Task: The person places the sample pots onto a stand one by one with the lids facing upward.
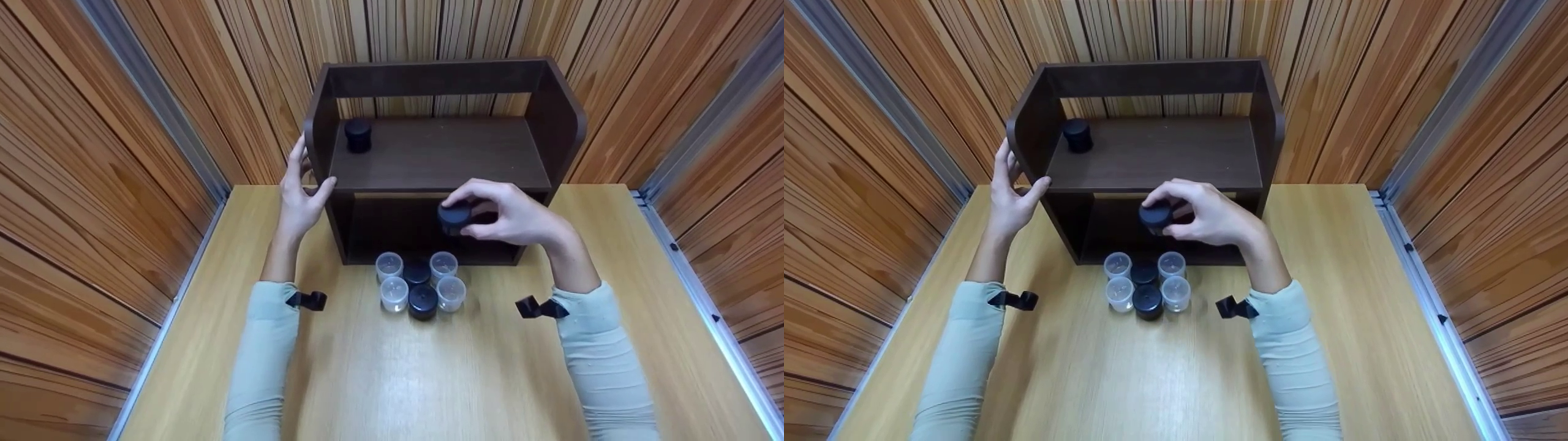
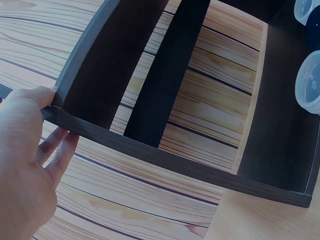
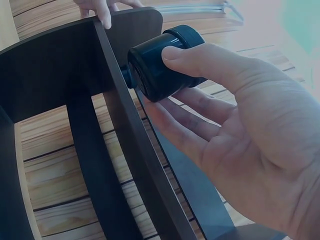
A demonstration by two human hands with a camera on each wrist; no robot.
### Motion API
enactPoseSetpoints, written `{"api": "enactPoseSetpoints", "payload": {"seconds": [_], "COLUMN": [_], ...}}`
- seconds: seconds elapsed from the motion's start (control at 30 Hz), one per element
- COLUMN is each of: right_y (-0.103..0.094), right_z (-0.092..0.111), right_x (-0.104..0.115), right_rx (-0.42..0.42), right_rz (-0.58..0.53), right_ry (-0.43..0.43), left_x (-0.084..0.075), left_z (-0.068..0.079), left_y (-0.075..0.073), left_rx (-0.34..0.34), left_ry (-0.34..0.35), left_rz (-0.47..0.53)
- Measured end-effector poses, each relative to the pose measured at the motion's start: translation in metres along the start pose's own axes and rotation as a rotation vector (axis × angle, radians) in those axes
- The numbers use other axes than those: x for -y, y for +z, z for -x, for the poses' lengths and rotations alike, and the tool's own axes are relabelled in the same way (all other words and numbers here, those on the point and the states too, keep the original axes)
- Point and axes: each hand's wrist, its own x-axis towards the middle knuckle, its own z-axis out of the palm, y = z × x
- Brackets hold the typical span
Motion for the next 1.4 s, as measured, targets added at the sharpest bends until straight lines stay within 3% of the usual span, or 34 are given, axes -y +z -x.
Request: {"api": "enactPoseSetpoints", "payload": {"seconds": [0.17,0.57,0.97,1.4], "right_y": [-0.001,0.011,0.033,0.041], "right_z": [-0.012,-0.042,-0.073,-0.106], "right_x": [0.001,-0.005,-0.009,0.004], "right_rx": [-0.032,-0.223,-0.374,-0.385], "right_rz": [-0.037,-0.152,-0.223,-0.230], "right_ry": [0.005,-0.012,-0.024,0.013], "left_x": [-0.002,0.000,-0.002,0.000], "left_z": [-0.002,0.000,0.001,0.001], "left_y": [0.003,0.004,0.000,0.001], "left_rx": [0.004,-0.009,-0.002,-0.011], "left_ry": [-0.003,0.030,-0.007,0.015], "left_rz": [-0.008,0.000,-0.001,0.010]}}
